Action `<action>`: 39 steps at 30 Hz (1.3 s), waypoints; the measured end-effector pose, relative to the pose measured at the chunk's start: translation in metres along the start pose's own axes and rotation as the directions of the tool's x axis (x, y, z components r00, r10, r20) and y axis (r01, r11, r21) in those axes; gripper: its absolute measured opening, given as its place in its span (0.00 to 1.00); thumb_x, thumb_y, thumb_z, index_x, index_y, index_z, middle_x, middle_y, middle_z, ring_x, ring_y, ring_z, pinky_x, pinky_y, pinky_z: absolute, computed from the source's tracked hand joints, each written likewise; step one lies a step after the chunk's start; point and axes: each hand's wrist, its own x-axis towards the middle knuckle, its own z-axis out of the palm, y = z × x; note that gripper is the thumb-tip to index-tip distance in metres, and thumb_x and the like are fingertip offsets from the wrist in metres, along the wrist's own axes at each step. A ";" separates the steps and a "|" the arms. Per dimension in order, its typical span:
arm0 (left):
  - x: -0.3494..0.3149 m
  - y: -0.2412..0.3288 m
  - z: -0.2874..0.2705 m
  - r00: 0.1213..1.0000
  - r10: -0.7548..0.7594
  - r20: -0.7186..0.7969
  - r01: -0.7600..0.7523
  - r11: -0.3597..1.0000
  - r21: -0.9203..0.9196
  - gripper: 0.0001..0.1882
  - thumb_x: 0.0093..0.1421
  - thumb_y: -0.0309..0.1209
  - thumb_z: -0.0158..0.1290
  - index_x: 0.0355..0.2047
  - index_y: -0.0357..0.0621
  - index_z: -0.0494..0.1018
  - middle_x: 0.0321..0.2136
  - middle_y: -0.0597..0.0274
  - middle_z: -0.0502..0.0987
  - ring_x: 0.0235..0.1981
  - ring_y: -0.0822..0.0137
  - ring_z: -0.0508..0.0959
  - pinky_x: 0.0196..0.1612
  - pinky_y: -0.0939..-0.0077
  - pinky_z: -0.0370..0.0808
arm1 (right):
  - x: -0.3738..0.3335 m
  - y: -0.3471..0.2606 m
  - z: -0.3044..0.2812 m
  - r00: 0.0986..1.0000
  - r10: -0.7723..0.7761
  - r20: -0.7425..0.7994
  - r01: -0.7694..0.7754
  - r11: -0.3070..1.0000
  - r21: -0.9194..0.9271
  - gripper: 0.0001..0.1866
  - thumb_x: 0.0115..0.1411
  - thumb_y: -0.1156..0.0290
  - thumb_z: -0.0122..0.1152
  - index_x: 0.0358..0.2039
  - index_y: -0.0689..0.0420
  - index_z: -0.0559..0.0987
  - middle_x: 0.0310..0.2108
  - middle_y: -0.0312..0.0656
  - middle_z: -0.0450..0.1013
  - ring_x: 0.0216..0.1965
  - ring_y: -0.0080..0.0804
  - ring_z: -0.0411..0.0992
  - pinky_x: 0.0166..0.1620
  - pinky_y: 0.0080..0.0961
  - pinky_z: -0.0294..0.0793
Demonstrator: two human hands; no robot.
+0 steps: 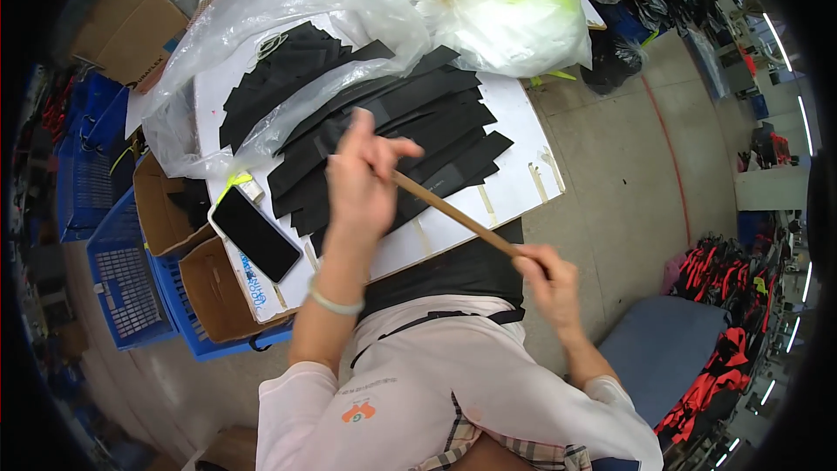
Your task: Using a wooden rod to turn black fabric tubes inside out and folding the ends as part of a manufacturing process.
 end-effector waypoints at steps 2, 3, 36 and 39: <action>-0.022 -0.027 0.030 0.999 -0.038 -0.012 0.039 0.995 0.090 0.26 0.66 0.40 0.42 0.09 0.53 0.58 0.04 0.68 0.56 0.15 0.64 0.72 0.45 0.68 0.68 | 0.015 -0.025 0.052 0.998 -0.020 -0.056 0.027 0.991 0.128 0.05 0.60 0.75 0.54 0.34 0.61 0.76 0.22 0.34 0.68 0.21 0.17 0.63 0.24 0.15 0.61; -0.041 -0.048 0.042 0.990 -0.140 -0.026 0.143 0.959 0.246 0.25 0.66 0.39 0.42 0.10 0.52 0.58 0.05 0.68 0.59 0.15 0.64 0.73 0.47 0.66 0.67 | 0.024 -0.029 0.072 0.994 0.107 -0.016 -0.094 0.927 0.363 0.06 0.61 0.72 0.54 0.35 0.60 0.75 0.21 0.31 0.65 0.20 0.15 0.60 0.23 0.14 0.58; 0.009 0.003 -0.010 0.997 0.062 0.051 -0.055 0.992 -0.113 0.21 0.61 0.32 0.48 0.10 0.48 0.62 0.10 0.59 0.69 0.20 0.60 0.76 0.41 0.64 0.71 | -0.005 0.059 -0.041 0.949 0.224 0.221 -0.291 0.891 0.349 0.07 0.59 0.71 0.56 0.35 0.61 0.76 0.18 0.29 0.66 0.18 0.12 0.60 0.20 0.10 0.56; 0.010 -0.011 -0.010 1.000 0.031 -0.003 -0.031 0.997 -0.074 0.21 0.60 0.31 0.50 0.10 0.47 0.62 0.10 0.59 0.69 0.19 0.60 0.76 0.37 0.65 0.73 | -0.024 0.075 -0.058 0.890 0.454 -0.046 -0.422 0.858 0.292 0.07 0.59 0.70 0.57 0.33 0.61 0.77 0.19 0.29 0.67 0.18 0.11 0.60 0.20 0.10 0.55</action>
